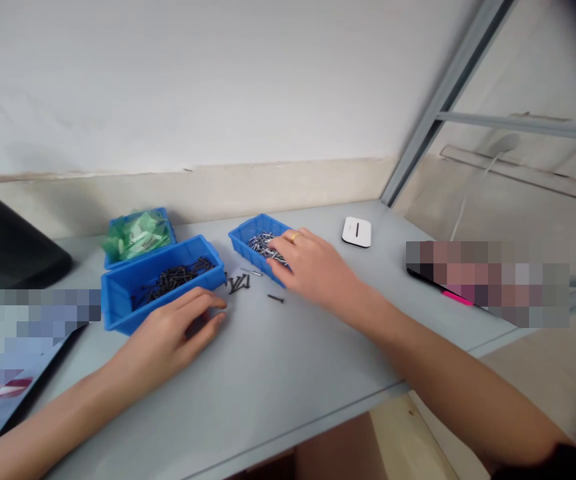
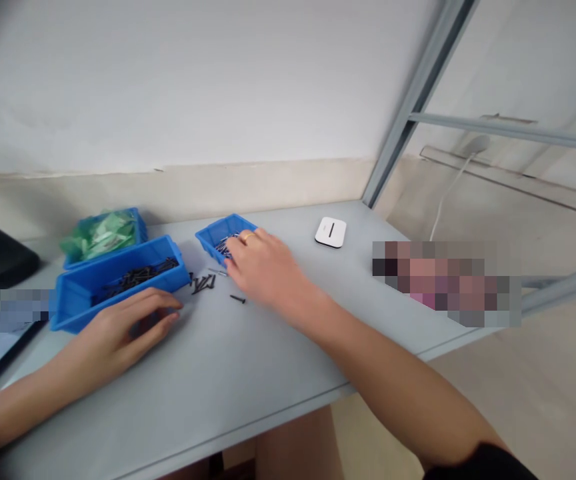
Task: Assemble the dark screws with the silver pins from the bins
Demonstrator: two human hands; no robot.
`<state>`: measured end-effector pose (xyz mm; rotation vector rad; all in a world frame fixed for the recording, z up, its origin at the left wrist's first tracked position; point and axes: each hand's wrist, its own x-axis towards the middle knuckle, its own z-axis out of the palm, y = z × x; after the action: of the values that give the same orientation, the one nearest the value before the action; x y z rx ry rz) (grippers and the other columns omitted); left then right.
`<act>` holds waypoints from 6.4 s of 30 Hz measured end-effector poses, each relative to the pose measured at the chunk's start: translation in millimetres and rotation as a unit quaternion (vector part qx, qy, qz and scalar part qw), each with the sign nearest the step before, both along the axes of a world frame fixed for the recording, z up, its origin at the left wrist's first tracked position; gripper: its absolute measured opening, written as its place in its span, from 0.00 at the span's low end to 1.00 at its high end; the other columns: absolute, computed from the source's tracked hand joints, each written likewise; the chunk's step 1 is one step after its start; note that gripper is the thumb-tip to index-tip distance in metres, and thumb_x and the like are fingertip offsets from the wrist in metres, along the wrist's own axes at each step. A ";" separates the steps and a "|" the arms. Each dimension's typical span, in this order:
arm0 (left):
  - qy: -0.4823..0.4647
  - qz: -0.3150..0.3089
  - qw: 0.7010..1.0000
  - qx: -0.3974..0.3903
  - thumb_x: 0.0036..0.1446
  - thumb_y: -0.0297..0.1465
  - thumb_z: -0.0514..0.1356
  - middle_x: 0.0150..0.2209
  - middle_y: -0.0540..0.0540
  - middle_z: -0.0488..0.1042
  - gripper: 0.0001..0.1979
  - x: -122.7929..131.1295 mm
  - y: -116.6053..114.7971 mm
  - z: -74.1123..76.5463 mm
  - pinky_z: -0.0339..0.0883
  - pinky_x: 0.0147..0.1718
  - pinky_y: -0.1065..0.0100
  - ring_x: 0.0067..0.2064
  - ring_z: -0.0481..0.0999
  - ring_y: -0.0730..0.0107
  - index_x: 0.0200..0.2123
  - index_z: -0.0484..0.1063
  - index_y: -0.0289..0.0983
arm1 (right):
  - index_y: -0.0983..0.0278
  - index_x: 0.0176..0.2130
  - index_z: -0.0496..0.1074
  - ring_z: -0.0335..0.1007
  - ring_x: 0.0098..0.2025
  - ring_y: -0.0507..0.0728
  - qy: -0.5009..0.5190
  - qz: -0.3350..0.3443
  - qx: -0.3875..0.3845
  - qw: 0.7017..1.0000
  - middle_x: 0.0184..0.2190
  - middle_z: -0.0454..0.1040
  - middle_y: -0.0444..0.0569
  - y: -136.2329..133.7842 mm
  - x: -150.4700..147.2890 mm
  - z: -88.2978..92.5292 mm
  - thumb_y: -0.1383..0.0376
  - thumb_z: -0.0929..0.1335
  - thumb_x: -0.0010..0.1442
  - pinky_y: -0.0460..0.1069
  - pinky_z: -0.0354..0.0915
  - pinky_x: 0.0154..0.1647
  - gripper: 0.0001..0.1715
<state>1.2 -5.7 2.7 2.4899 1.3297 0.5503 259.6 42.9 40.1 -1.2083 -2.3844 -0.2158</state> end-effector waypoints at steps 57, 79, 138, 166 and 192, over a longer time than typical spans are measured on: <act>0.040 -0.027 0.999 0.006 0.67 0.38 0.51 0.37 0.46 0.76 0.13 3.7 0.8 1.1 0.71 0.39 0.65 0.39 0.77 0.62 0.43 0.74 0.41 | 0.67 0.40 0.68 0.67 0.38 0.56 -0.049 0.175 -0.076 0.980 0.39 0.70 0.52 -39.0 -22.4 -10.0 0.78 0.59 0.62 0.49 0.65 0.36 0.13; -0.145 0.113 0.982 -0.046 0.53 0.50 0.63 0.35 0.52 0.82 0.16 6.1 -5.9 9.9 0.75 0.36 0.70 0.35 0.79 0.61 0.33 0.79 0.45 | 0.67 0.48 0.72 0.71 0.50 0.54 0.066 0.271 -0.091 0.956 0.46 0.76 0.50 -20.3 -22.0 -11.1 0.66 0.56 0.71 0.49 0.64 0.54 0.18; -0.201 0.018 0.936 -0.288 0.58 0.39 0.63 0.31 0.50 0.79 0.10 4.9 0.3 -0.5 0.71 0.33 0.72 0.35 0.77 0.65 0.34 0.80 0.41 | 0.65 0.44 0.72 0.67 0.41 0.52 -0.057 0.310 -0.086 0.945 0.42 0.74 0.48 -24.2 -17.9 -3.4 0.69 0.60 0.69 0.47 0.60 0.35 0.12; -0.127 0.002 0.986 -0.107 0.62 0.37 0.57 0.37 0.49 0.79 0.08 10.0 -5.6 7.4 0.71 0.37 0.74 0.38 0.77 0.65 0.37 0.76 0.42 | 0.63 0.49 0.69 0.68 0.42 0.53 0.001 0.231 -0.044 0.972 0.40 0.74 0.46 -23.1 -17.2 -4.8 0.65 0.57 0.71 0.47 0.58 0.34 0.14; 0.054 0.101 0.964 0.239 0.64 0.41 0.55 0.39 0.47 0.79 0.12 -17.8 1.5 43.3 0.66 0.42 0.67 0.38 0.77 0.63 0.40 0.73 0.42 | 0.66 0.49 0.70 0.69 0.46 0.55 0.004 0.208 -0.041 0.977 0.43 0.75 0.52 -25.7 -20.0 -9.9 0.66 0.59 0.70 0.50 0.64 0.47 0.14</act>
<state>-16.6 -4.3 46.0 2.8066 1.6725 0.8839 239.6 17.3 30.2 -0.7124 -2.5931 0.0206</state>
